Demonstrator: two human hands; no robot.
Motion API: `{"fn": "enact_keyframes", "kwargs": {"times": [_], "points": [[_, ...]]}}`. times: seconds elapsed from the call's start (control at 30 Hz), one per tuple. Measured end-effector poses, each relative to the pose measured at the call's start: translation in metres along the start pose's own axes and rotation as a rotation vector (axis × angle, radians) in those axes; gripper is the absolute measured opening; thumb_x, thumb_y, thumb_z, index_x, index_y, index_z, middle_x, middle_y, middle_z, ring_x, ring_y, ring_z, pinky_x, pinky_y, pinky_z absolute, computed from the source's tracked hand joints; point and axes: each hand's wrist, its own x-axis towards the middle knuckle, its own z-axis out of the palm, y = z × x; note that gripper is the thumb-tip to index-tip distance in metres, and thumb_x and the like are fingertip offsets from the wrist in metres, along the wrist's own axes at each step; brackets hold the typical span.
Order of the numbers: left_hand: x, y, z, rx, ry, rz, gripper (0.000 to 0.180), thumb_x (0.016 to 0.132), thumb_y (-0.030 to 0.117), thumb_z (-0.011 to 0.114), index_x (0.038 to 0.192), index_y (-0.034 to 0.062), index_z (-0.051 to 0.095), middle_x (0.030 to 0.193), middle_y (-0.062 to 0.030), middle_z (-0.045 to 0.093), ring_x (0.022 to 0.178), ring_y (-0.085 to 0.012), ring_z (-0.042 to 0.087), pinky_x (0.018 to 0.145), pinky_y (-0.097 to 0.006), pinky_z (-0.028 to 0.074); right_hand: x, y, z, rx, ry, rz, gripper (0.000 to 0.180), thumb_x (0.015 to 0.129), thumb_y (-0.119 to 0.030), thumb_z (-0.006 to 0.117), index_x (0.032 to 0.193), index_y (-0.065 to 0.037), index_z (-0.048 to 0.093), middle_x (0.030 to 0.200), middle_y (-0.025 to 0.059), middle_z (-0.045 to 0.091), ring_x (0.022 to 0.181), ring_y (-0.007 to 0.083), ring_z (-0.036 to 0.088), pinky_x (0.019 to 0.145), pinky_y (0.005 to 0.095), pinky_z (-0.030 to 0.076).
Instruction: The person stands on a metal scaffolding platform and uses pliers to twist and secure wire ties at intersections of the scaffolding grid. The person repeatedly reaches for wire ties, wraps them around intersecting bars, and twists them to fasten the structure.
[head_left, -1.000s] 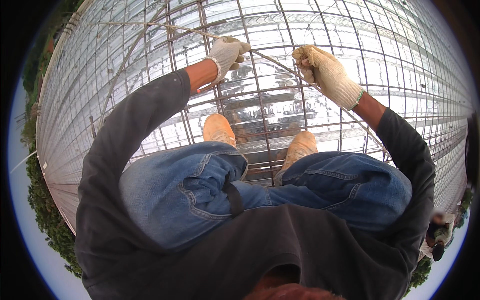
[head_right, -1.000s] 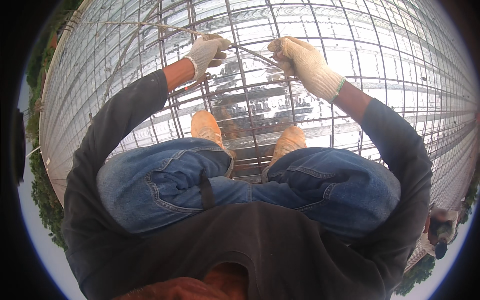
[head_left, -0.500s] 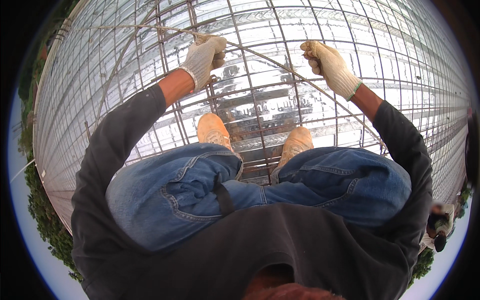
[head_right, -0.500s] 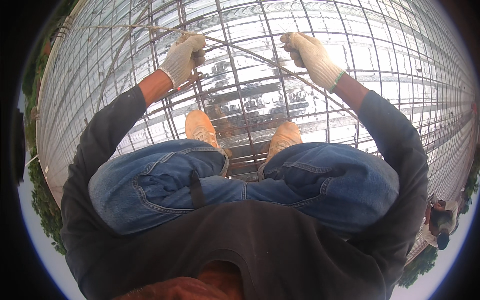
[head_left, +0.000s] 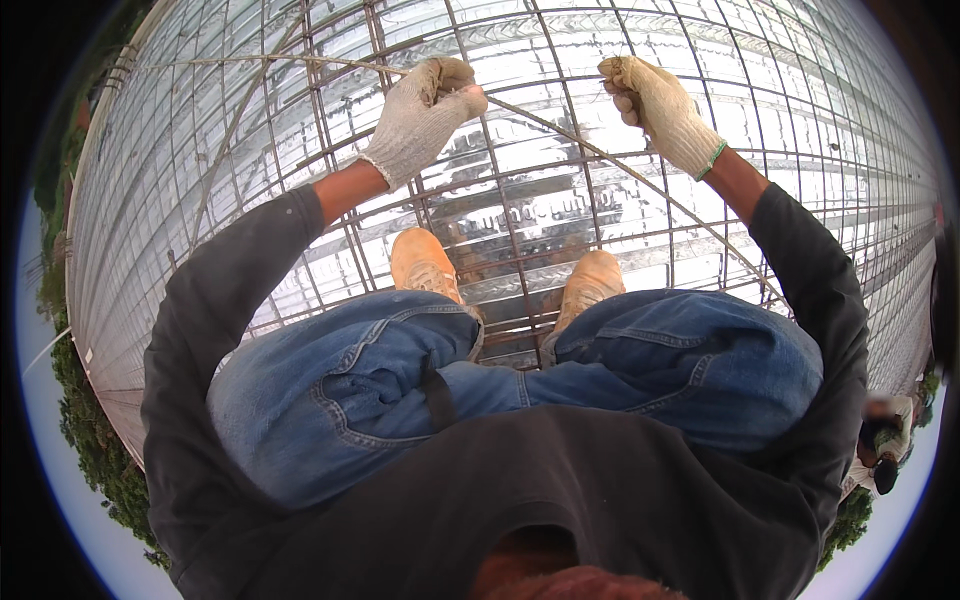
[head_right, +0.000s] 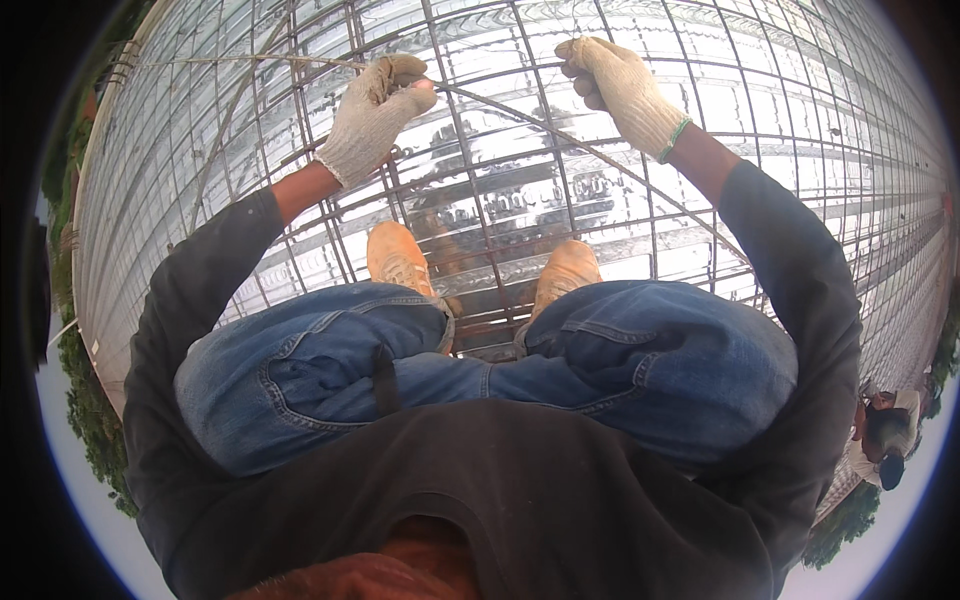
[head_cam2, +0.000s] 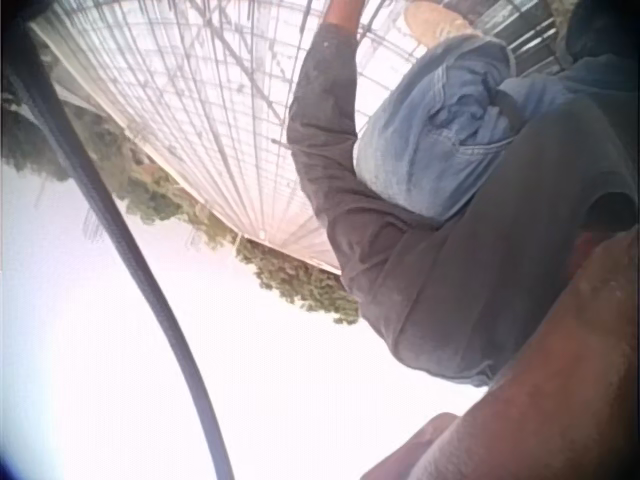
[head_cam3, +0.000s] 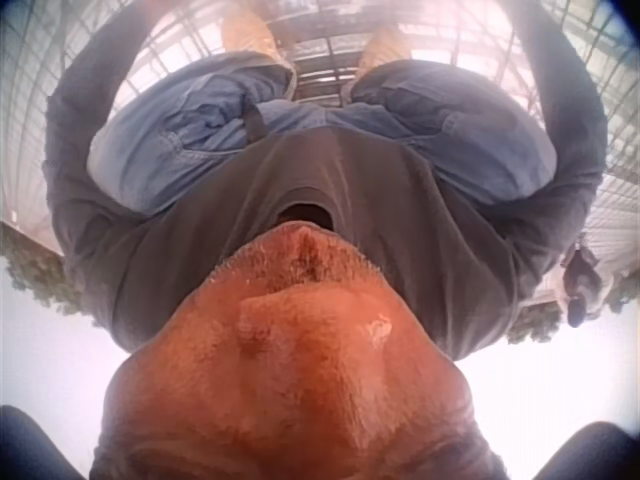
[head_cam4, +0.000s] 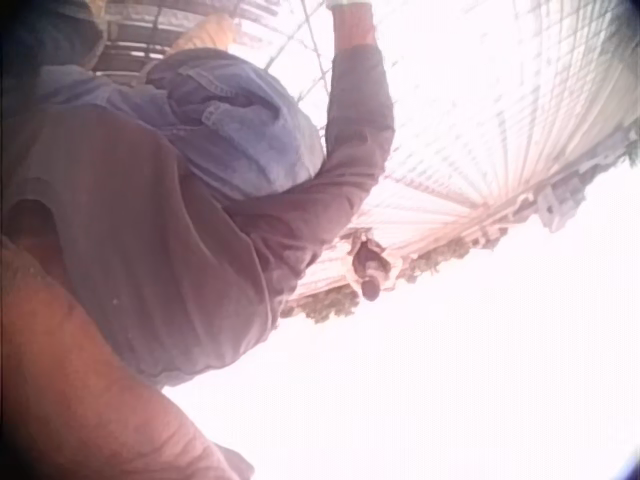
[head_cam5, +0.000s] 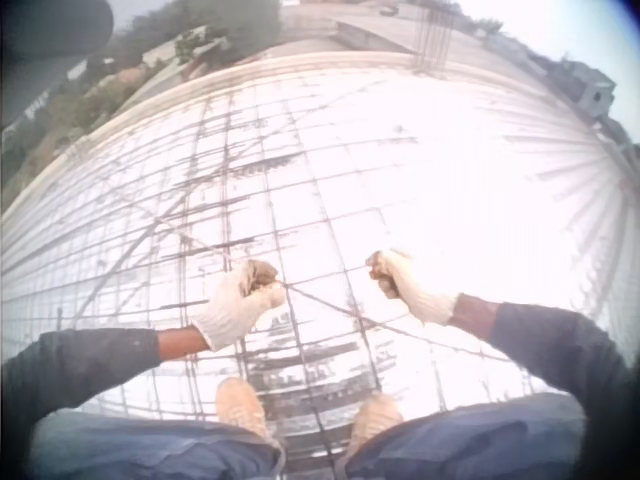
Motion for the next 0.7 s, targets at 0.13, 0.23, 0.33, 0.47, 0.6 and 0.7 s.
{"fn": "enact_keyframes", "kwargs": {"times": [0.13,0.23,0.33,0.47,0.6,0.7], "points": [[0.017,0.034,0.018,0.083,-0.159,-0.130,0.059,0.101,0.045,0.077,0.136,-0.0023,0.069,0.115,-0.0115,0.077,0.106,-0.0172,0.073,0.093,-0.034,0.060,-0.012,-0.015,0.033,0.141,-0.075,0.003,0.027,0.112,-0.026,0.067,0.125,-0.004,0.073,0.095,-0.0021,0.068,0.072,0.0035,0.055,0.063,0.0208,0.047],[0.022,0.045,0.020,-0.127,-0.284,-0.397,0.076,0.100,0.058,0.077,0.139,-0.0057,0.067,0.120,-0.0162,0.077,0.105,-0.0201,0.075,0.091,-0.034,0.062,-0.022,-0.023,0.041,0.153,-0.122,0.002,0.027,0.110,-0.023,0.072,0.126,-0.002,0.072,0.098,-0.0001,0.069,0.075,0.0056,0.057,0.068,0.0225,0.051],[0.014,0.028,0.028,-0.416,-0.260,-0.398,0.079,0.103,0.059,0.072,0.145,-0.0070,0.064,0.129,-0.0215,0.073,0.109,-0.0231,0.075,0.091,-0.033,0.063,-0.021,-0.021,0.043,0.165,-0.178,-0.012,0.028,0.109,-0.022,0.073,0.128,0.000,0.071,0.103,0.0027,0.072,0.080,0.0081,0.061,0.073,0.0239,0.054],[0.014,0.030,0.030,-0.604,-0.262,-0.387,0.062,0.109,0.043,0.069,0.150,-0.0028,0.061,0.134,-0.0194,0.072,0.118,-0.0245,0.074,0.099,-0.036,0.063,-0.027,-0.019,0.047,0.093,-0.189,0.008,0.030,0.110,-0.023,0.068,0.130,-0.001,0.071,0.106,0.0038,0.072,0.083,0.0082,0.062,0.072,0.0253,0.054],[0.014,0.028,0.030,-0.695,-0.197,-0.363,0.049,0.112,0.031,0.068,0.149,-0.0015,0.062,0.138,-0.0183,0.071,0.121,-0.0276,0.073,0.101,-0.040,0.063,-0.026,-0.007,0.051,0.104,-0.179,-0.025,0.039,0.108,-0.029,0.064,0.133,-0.001,0.073,0.108,0.0041,0.072,0.083,0.0077,0.060,0.070,0.0257,0.051],[0.013,0.031,0.033,-0.742,-0.135,-0.387,0.042,0.112,0.026,0.069,0.144,-0.0005,0.065,0.138,-0.0182,0.071,0.122,-0.0296,0.073,0.100,-0.043,0.063,-0.023,0.000,0.047,0.140,-0.195,0.033,0.038,0.108,-0.029,0.065,0.134,-0.001,0.073,0.109,0.0052,0.072,0.084,0.0085,0.061,0.072,0.0259,0.053]]}}
